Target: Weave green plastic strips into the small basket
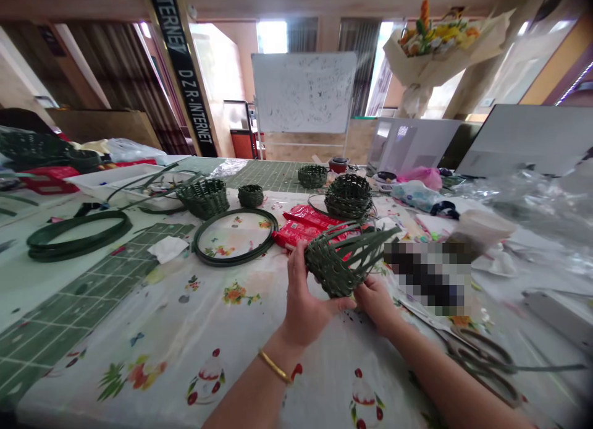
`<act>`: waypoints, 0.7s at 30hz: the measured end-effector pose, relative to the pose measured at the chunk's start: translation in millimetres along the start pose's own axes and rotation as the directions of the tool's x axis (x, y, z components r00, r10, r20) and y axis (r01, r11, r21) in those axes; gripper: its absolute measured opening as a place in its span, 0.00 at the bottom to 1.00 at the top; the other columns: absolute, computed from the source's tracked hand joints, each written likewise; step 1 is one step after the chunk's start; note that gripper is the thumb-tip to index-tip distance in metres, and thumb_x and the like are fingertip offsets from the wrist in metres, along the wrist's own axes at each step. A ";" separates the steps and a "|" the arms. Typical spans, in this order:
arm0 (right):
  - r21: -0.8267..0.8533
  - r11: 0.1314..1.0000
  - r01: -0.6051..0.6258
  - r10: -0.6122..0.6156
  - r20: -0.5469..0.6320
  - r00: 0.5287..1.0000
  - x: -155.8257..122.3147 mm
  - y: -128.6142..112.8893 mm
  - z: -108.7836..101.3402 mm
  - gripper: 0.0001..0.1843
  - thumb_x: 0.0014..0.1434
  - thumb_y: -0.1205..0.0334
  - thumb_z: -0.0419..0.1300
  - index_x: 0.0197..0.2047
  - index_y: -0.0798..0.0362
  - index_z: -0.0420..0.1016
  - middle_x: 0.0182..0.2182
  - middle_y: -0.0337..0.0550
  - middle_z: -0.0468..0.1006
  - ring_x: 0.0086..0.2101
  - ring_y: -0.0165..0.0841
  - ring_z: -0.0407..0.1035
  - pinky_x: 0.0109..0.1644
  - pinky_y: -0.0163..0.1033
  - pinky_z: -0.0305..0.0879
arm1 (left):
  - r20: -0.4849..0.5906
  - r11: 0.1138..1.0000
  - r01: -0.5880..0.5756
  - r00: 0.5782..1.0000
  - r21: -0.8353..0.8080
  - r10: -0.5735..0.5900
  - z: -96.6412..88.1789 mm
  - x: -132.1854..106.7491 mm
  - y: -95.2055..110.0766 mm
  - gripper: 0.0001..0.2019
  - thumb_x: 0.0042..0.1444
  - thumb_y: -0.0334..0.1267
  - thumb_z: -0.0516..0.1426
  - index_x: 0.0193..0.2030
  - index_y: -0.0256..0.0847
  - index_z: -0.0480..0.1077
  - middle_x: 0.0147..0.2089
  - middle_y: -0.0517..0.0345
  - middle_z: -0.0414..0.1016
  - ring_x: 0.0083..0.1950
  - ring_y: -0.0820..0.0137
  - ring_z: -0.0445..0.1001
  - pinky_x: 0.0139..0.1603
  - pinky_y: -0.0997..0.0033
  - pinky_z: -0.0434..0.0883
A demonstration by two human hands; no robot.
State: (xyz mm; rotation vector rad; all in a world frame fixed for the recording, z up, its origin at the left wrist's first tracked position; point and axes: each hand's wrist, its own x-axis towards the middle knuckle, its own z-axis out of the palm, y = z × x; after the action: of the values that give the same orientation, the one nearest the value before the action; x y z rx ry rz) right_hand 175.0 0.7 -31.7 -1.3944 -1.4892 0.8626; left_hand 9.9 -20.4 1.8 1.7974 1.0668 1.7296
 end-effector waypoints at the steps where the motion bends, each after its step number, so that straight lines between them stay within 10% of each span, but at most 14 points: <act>1: 0.000 1.000 0.006 -0.006 0.001 1.000 -0.8 0.1 1.0 0.26 0.55 0.39 0.48 0.32 0.52 0.76 0.18 0.40 0.72 0.25 0.34 0.66 0.30 0.37 0.62 | 0.013 0.998 -0.051 0.999 0.046 0.050 -0.3 -0.6 0.9 0.57 0.32 0.47 0.69 0.67 0.51 0.40 0.65 0.42 0.47 0.66 0.51 0.51 0.57 0.52 0.64; 5: -0.019 0.997 0.073 -0.072 0.021 0.997 -2.3 1.5 1.3 0.25 0.57 0.41 0.48 0.35 0.53 0.75 0.25 0.43 0.76 0.29 0.37 0.68 0.33 0.39 0.64 | 0.055 0.979 -0.170 0.985 0.110 0.165 -2.3 -1.3 3.1 0.57 0.33 0.48 0.69 0.67 0.50 0.41 0.65 0.40 0.48 0.66 0.50 0.50 0.58 0.51 0.63; 9: -0.187 0.971 0.150 -0.158 -0.023 0.987 -2.7 -1.5 -4.5 0.23 0.61 0.44 0.43 0.32 0.52 0.70 0.24 0.42 0.73 0.27 0.34 0.65 0.30 0.37 0.61 | -0.004 0.993 0.075 0.997 -0.087 -0.076 -2.3 2.7 0.6 0.51 0.33 0.44 0.69 0.65 0.49 0.48 0.65 0.43 0.49 0.65 0.52 0.53 0.56 0.56 0.66; 15: -0.475 0.849 0.232 -0.301 -0.073 0.951 -10.3 -18.3 -15.3 0.19 0.62 0.49 0.44 0.24 0.50 0.55 0.18 0.35 0.61 0.21 0.30 0.56 0.26 0.34 0.50 | 0.203 0.558 0.602 0.763 -0.572 -0.614 -5.5 15.7 -3.9 0.28 0.49 0.52 0.60 0.54 0.39 0.64 0.51 0.46 0.70 0.47 0.62 0.72 0.42 0.61 0.74; 21: -0.581 0.767 0.272 -0.365 -0.046 0.930 -15.8 -26.7 -23.9 0.19 0.60 0.48 0.48 0.23 0.50 0.52 0.15 0.32 0.57 0.18 0.27 0.54 0.23 0.33 0.48 | 0.268 0.488 0.622 0.744 -0.613 -0.612 -5.5 15.2 -4.3 0.24 0.53 0.52 0.56 0.51 0.39 0.66 0.53 0.46 0.69 0.49 0.63 0.70 0.41 0.64 0.74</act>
State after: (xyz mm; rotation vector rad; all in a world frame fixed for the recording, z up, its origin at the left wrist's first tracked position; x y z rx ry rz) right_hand 186.9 -20.2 -0.8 -1.5082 -1.8761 0.0730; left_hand 2.4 -7.3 9.1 0.7957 0.7719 1.3550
